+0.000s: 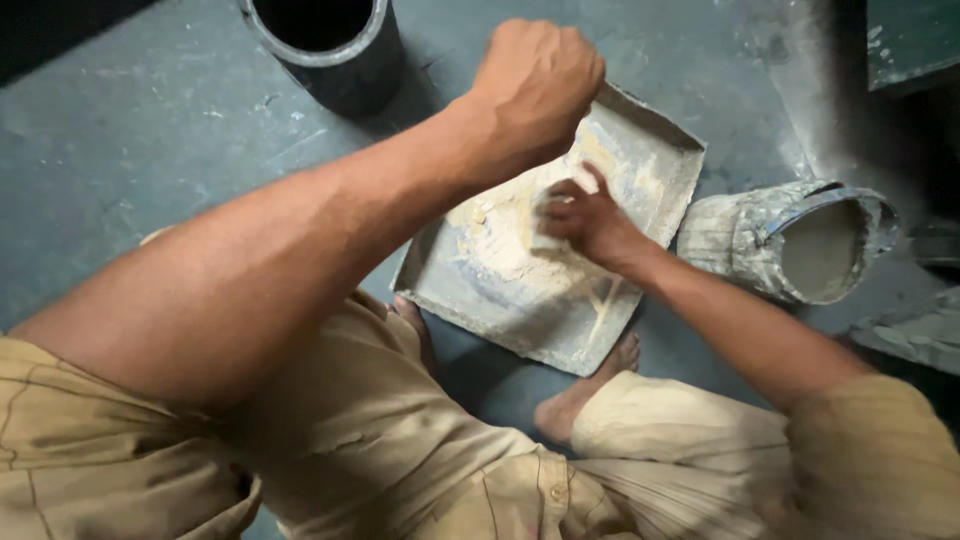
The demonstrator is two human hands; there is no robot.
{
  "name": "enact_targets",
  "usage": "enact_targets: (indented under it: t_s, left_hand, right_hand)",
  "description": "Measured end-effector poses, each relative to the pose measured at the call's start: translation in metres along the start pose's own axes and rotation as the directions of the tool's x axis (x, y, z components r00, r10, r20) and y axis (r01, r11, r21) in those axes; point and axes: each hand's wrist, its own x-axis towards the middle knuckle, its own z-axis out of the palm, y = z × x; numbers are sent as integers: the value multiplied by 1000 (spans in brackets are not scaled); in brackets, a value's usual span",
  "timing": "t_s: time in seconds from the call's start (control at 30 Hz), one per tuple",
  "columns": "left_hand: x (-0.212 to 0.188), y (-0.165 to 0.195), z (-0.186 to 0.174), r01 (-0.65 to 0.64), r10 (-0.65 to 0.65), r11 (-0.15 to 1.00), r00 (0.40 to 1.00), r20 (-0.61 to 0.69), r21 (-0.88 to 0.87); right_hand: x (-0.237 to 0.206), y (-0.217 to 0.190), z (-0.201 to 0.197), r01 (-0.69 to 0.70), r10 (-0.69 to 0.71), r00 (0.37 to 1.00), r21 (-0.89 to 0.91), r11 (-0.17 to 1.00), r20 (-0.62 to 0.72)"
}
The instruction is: The person sits on the floor and mixes a white powder in a square tray using a trowel and their hand. They add liquid from a bucket to the powder and continue mixing until a paste forms.
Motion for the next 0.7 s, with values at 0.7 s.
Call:
enact_targets:
  t_s: [0.7]
  left_hand:
    - [13, 14, 0, 29, -20, 998, 989, 144, -61]
  right_hand:
    - [-9, -83, 99, -276, 898, -170, 855, -439, 406]
